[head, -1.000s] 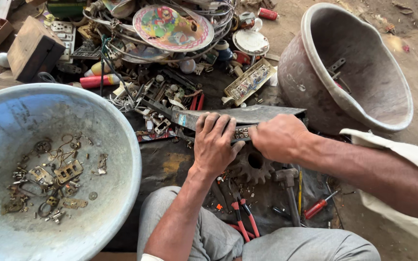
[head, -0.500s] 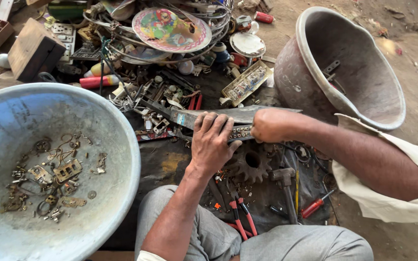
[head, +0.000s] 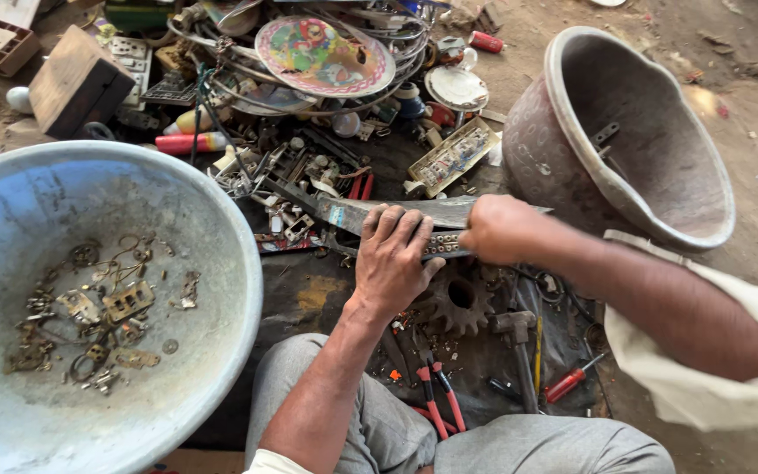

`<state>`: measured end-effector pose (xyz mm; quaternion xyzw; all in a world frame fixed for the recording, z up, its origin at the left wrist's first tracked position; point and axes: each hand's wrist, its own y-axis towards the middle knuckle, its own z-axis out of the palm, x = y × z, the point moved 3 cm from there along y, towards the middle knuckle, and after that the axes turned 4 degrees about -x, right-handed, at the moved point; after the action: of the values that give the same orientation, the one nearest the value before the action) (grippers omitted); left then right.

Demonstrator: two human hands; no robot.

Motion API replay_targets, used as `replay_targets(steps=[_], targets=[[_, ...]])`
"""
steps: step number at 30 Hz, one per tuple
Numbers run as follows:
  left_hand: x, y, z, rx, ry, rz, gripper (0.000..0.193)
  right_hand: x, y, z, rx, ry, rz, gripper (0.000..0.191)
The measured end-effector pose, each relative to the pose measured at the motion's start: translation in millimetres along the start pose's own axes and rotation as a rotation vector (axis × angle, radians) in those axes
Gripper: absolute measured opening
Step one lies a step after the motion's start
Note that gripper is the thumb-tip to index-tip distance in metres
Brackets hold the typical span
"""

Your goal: The person sits on the ground and uses a screwdriver to remove screws from a metal casing, then takes apart the internal components of a device including a large gear.

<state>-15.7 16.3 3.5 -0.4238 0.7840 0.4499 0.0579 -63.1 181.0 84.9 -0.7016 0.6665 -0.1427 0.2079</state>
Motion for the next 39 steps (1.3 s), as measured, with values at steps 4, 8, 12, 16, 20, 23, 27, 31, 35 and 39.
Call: replay_targets(steps=[4, 8, 12, 16, 20, 23, 27, 31, 35, 39], targets=[[0, -1, 2, 0.005, -0.007, -0.003, 0.066, 9, -4, 5, 0.111, -0.202, -0.167, 0.023], [-1, 1, 2, 0.007, 0.008, -0.011, 0.066, 11, -33, 21, -0.198, -0.76, -0.592, 0.019], [-1, 2, -2, -0.021, -0.017, -0.001, 0.066, 6, -48, 26, -0.52, -0.88, -0.875, 0.019], [-1, 3, -3, -0.006, -0.013, -0.003, 0.061, -2, -31, 11, -0.454, -0.225, -0.394, 0.018], [-6, 4, -1, -0.054, -0.043, 0.003, 0.048, 6, -19, -13, -0.593, 0.175, -0.203, 0.026], [-11, 6, 3, -0.072, 0.053, -0.014, 0.035, 18, -24, -19, -0.59, 0.337, -0.145, 0.029], [-14, 7, 7, -0.036, 0.133, -0.019, 0.029, 31, -37, -22, -0.663, 0.352, -0.169, 0.027], [-22, 10, 11, 0.01, 0.22, 0.022, 0.028, 30, -36, -20, -0.606, 0.33, -0.085, 0.027], [-24, 16, 12, 0.024, 0.05, 0.047, 0.027, 27, -32, -19, -0.688, 0.397, -0.114, 0.025], [-21, 22, 13, -0.064, 0.042, 0.022, 0.014, 22, -40, -17, -0.819, 0.775, -0.268, 0.02]])
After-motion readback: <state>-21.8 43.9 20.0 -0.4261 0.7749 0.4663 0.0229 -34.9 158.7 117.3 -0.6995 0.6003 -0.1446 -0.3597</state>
